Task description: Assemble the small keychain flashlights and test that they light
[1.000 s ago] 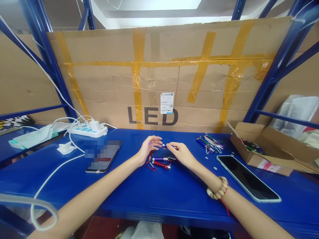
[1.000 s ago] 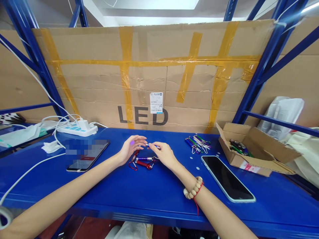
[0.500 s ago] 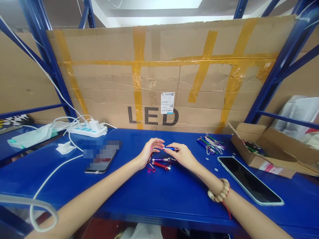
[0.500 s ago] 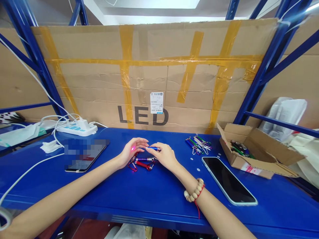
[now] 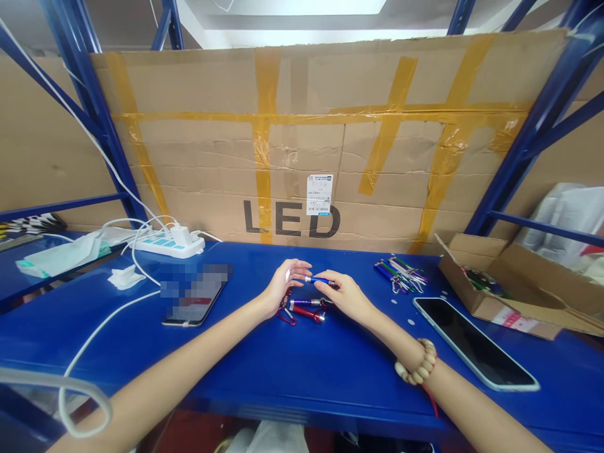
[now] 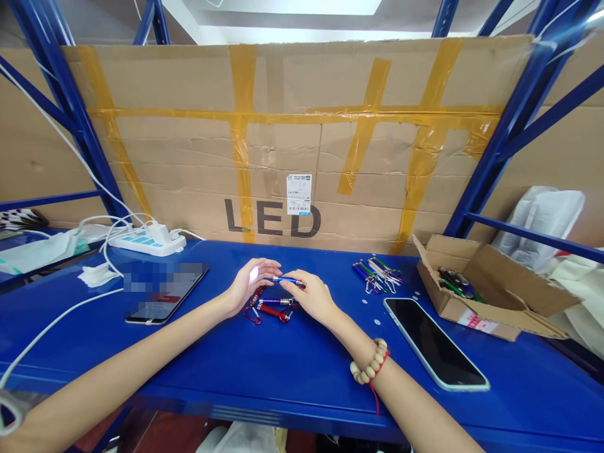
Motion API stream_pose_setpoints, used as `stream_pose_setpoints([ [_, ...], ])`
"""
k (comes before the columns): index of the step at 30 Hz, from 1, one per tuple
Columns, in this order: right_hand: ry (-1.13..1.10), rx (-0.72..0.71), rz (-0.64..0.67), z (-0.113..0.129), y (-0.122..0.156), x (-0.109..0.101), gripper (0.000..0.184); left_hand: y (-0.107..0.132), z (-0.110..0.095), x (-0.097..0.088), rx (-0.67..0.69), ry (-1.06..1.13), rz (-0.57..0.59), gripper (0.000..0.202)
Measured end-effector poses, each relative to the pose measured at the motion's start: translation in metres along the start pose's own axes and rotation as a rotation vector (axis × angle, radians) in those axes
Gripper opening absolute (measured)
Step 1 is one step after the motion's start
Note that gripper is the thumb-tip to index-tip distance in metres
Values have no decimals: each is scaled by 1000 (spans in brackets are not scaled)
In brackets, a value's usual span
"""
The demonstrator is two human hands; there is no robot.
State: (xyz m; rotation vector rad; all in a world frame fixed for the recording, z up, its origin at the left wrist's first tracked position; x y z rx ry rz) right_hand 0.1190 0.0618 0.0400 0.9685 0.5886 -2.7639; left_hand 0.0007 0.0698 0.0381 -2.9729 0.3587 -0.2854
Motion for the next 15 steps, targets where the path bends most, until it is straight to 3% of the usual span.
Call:
stream_pose_setpoints([
  [15,55,35,-26,1,1,0,30,0,-5,0,8,33,-6,32],
])
Point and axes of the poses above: each hand's wrist, its own y-axis away from the middle knuckle, its own x-axis out of the palm, z = x × y, the point moved 9 cm from there along -y, towards the middle knuckle, and after that the axes turned 6 degrees about x, right-handed, at the moved point
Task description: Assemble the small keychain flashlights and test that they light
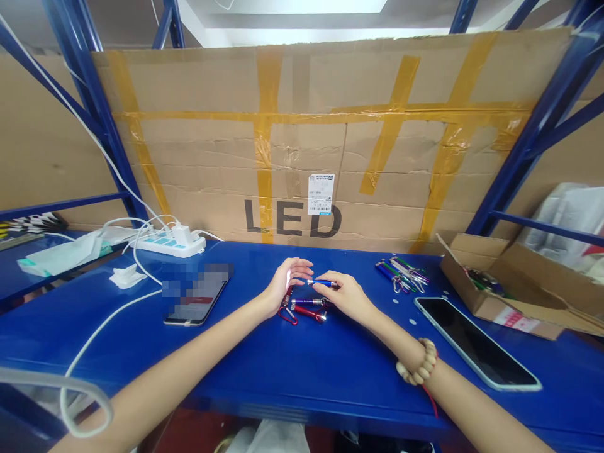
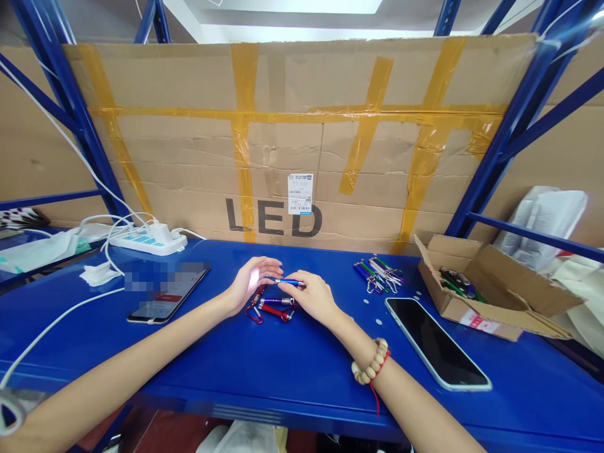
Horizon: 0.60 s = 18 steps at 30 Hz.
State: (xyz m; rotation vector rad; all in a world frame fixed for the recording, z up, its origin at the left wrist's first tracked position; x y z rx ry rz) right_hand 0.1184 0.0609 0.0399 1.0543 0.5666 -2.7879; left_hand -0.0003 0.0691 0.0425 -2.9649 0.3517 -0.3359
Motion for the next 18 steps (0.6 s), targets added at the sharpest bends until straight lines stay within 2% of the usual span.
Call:
stream_pose_setpoints([
  [9,7,-62,42,2,1,4,29,0,0,-1,0,0,-10,31],
  [18,-5,-42,16,3,1,2,30,0,0,0,5,-58,20,35],
])
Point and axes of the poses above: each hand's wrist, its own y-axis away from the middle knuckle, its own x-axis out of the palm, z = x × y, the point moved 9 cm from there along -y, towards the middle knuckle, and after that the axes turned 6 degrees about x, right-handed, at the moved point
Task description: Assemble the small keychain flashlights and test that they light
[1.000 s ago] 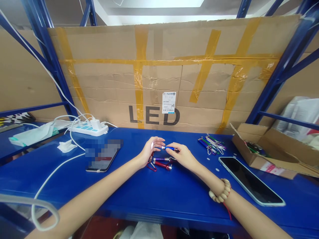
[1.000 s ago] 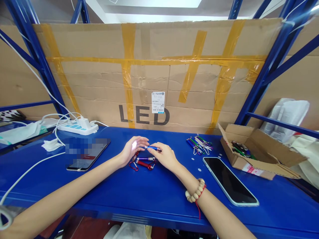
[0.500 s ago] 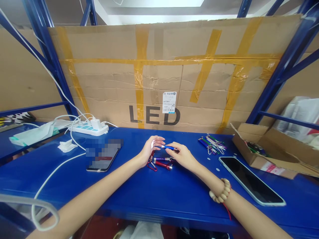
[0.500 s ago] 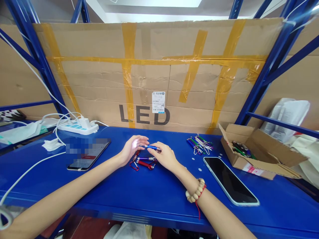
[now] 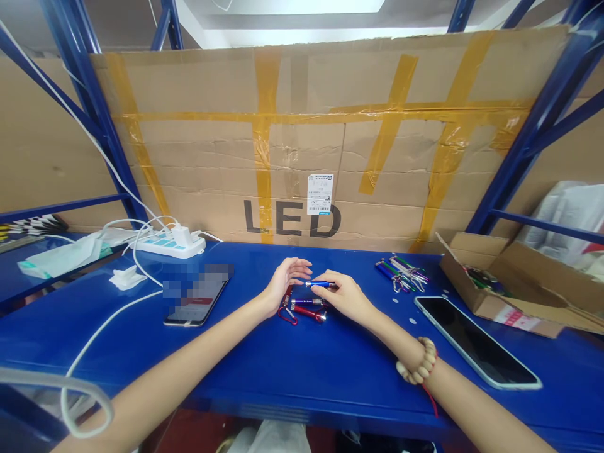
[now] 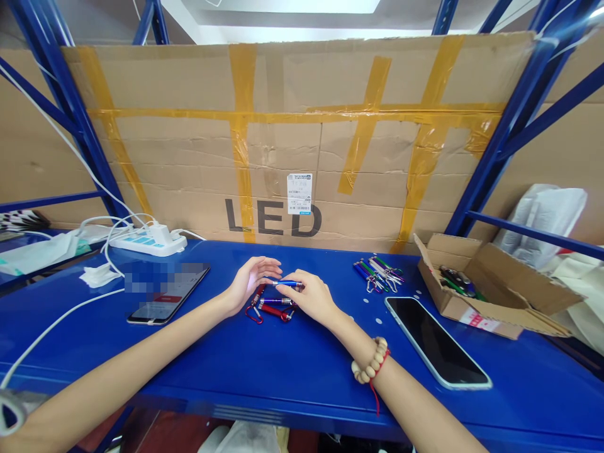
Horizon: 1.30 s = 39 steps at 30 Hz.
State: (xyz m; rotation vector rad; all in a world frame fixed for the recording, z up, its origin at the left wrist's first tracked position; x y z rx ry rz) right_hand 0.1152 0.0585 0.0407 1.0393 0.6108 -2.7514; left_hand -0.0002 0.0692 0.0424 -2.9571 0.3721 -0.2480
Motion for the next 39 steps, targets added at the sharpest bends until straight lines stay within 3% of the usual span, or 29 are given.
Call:
stream_pose_setpoints([
  [25,-36,-45,7,3,1,0,31,-2,2,-3,7,-60,-23,33],
  [32,14,-6,-3,2,1,-2,31,-12,-2,-20,107,-320,-73,27],
  [36,248,159,-39,-15,-1,-12,28,-14,-6,-38,155,-709,-139,15],
  [39,430,249,-82,-36,-2,-28,18,-15,-1,-49,118,-844,-150,18],
])
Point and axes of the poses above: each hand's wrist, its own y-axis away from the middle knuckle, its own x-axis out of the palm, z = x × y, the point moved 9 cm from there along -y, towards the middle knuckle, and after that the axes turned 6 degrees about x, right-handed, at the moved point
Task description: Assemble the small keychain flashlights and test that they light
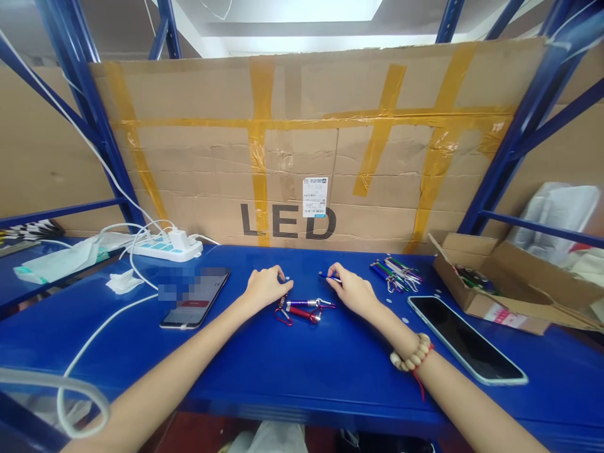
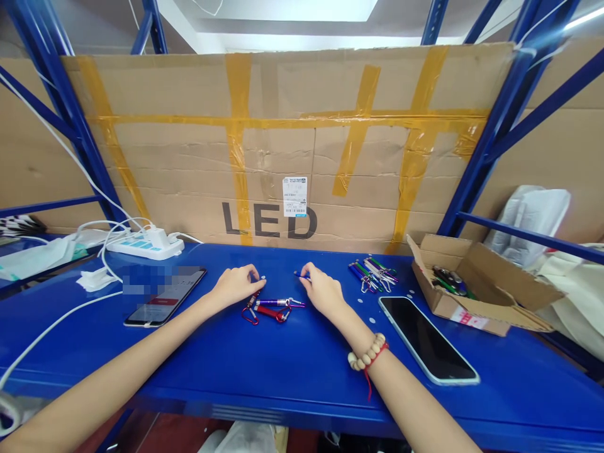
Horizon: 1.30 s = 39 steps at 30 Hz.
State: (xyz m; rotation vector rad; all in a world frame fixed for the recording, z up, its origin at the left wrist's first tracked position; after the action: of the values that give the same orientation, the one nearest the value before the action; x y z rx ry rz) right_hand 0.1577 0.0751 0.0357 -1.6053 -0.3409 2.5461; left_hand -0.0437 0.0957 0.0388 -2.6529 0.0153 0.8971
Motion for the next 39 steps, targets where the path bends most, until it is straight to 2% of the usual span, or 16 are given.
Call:
stream_pose_setpoints([
  [3,170,79,-62,-30,-9,-11,17,-1,8,2,-24,-81,57,13],
  [7,340,306,-115,-74,-14,-29,30,-4,4,2,8,-128,110,6],
  [11,430,429,-186,-90,-9,-46,33,-2,-5,3,-2,-82,191,9],
  [14,384,332,-258,-76,-9,-51,27,0,-12,0,-8,-49,216,12],
  [17,66,142,-244,-46,-11,-44,26,0,-17,-9,-38,69,174,14],
  [19,-255,40,-146,-23,-10,-32,30,-1,-18,-14,-84,190,144,16],
  [22,-678,-92,130,21,0,-6,42,0,-20,-17,-138,390,109,24],
  [24,-851,-138,280,45,11,6,49,2,-23,-13,-152,508,103,30],
  [26,-957,-163,378,61,21,14,52,6,-26,-3,-155,595,120,33],
  [28,-1002,-173,428,68,27,18,53,10,-30,7,-141,659,138,34],
  [31,-954,-177,420,64,26,20,52,13,-37,18,-53,709,140,33],
  [35,-821,-237,275,55,19,12,45,17,-48,25,74,655,183,28],
  [37,-766,-282,215,55,18,7,42,19,-51,25,90,629,191,26],
  [39,-730,-290,198,54,17,5,41,18,-49,22,77,628,152,23],
])
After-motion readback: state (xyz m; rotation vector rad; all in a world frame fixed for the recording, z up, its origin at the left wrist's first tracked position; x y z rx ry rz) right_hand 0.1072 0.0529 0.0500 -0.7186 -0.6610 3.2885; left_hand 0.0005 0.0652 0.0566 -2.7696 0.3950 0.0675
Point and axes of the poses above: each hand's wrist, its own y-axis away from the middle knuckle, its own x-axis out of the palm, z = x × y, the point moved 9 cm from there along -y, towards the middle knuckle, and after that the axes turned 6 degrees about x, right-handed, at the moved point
